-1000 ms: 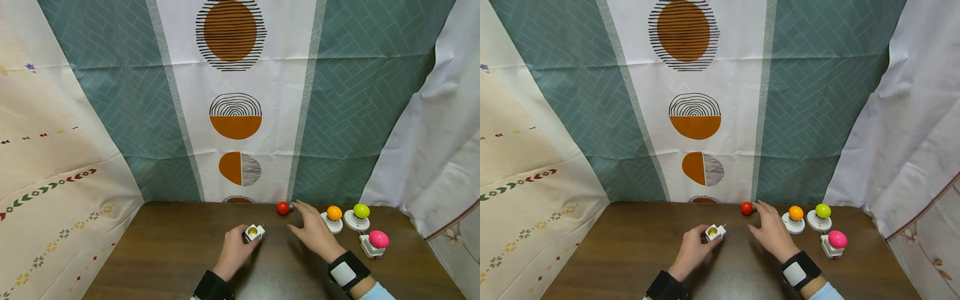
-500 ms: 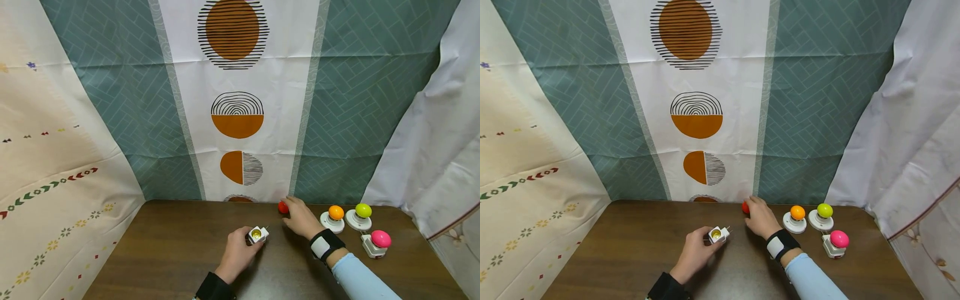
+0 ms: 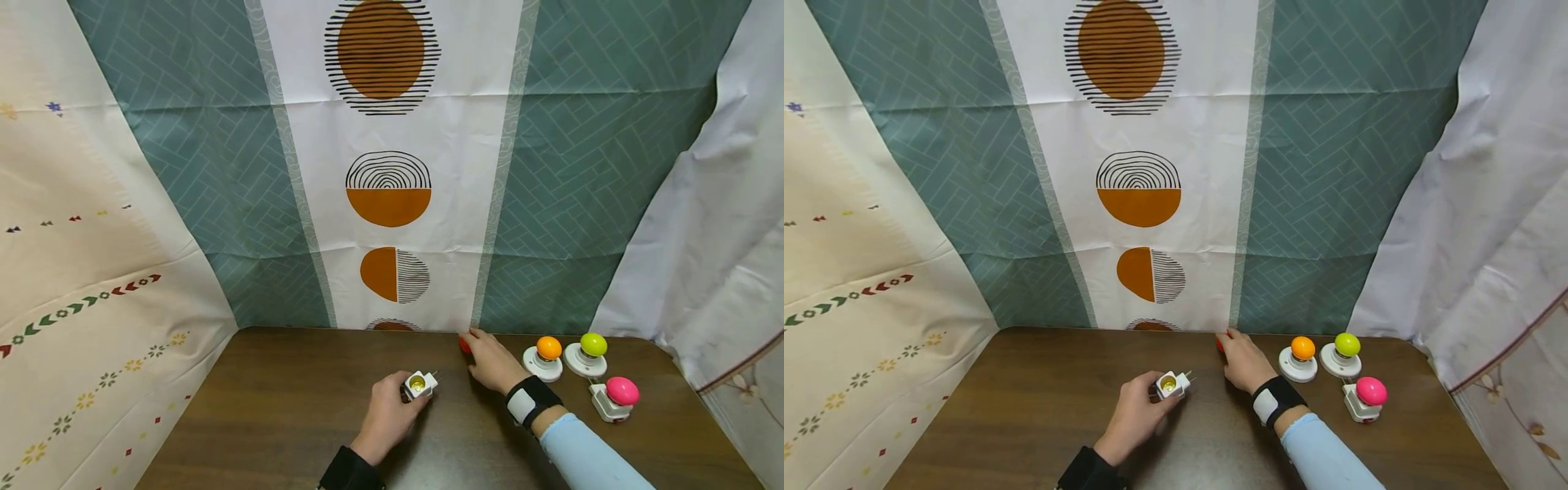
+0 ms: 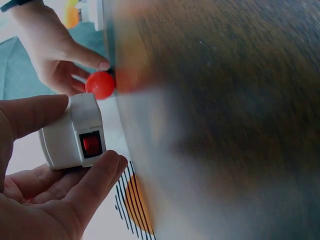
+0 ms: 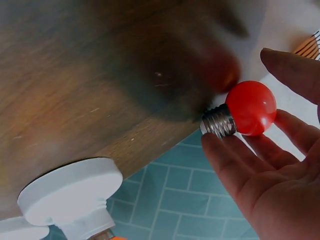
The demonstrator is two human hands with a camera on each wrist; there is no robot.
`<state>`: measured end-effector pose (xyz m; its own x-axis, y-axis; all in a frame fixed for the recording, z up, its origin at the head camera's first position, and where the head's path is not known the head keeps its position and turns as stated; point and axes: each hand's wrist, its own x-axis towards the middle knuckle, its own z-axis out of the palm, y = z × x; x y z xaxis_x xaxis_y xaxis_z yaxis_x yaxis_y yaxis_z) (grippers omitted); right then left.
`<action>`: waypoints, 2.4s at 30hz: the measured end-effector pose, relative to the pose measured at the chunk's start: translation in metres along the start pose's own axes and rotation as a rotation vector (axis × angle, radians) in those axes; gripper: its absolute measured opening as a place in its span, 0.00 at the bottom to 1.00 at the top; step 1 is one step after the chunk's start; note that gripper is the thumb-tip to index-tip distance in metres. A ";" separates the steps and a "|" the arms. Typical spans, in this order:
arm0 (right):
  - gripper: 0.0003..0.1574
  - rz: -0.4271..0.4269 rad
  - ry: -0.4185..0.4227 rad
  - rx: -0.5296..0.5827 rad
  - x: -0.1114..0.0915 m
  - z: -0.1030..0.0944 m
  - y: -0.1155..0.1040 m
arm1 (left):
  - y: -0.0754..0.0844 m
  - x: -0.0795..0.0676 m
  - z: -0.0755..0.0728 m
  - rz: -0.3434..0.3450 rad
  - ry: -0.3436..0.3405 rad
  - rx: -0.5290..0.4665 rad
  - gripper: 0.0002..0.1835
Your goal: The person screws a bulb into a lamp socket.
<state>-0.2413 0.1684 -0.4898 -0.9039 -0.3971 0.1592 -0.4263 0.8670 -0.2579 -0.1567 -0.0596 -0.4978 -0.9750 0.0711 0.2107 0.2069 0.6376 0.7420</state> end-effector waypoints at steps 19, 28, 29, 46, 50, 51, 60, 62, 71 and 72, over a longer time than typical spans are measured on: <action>0.25 0.038 0.023 0.191 -0.033 -0.022 -0.004 | 0.001 -0.008 -0.004 0.004 0.009 -0.042 0.16; 0.28 -0.004 0.154 0.518 -0.042 -0.050 -0.033 | 0.013 -0.006 -0.001 0.041 0.013 -0.085 0.16; 0.28 -0.026 0.162 0.573 -0.043 -0.053 -0.037 | 0.014 -0.005 -0.001 0.046 0.005 -0.098 0.16; 0.31 -0.221 0.006 0.918 -0.052 -0.050 -0.073 | 0.031 -0.013 0.001 0.087 -0.041 -0.116 0.14; 0.31 -0.215 0.022 0.859 -0.051 -0.048 -0.071 | 0.034 -0.012 0.001 0.093 -0.039 -0.126 0.14; 0.30 -0.214 0.026 0.849 -0.050 -0.047 -0.070 | 0.034 -0.011 0.001 0.091 -0.043 -0.132 0.14; 0.28 -0.179 0.053 0.813 -0.051 -0.042 -0.072 | 0.033 -0.010 0.001 0.083 -0.067 -0.129 0.14; 0.28 -0.179 0.070 0.798 -0.052 -0.041 -0.074 | 0.031 -0.010 0.002 0.092 -0.062 -0.131 0.14; 0.42 -0.255 0.077 0.788 -0.055 -0.042 -0.075 | 0.027 -0.011 0.000 0.084 -0.056 -0.154 0.15; 0.41 -0.273 0.077 0.791 -0.055 -0.043 -0.075 | 0.027 -0.011 0.000 0.086 -0.053 -0.154 0.14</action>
<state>-0.1583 0.1377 -0.4380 -0.7728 -0.5156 0.3701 -0.5549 0.2659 -0.7883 -0.1404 -0.0433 -0.4796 -0.9552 0.1634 0.2469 0.2959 0.5029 0.8121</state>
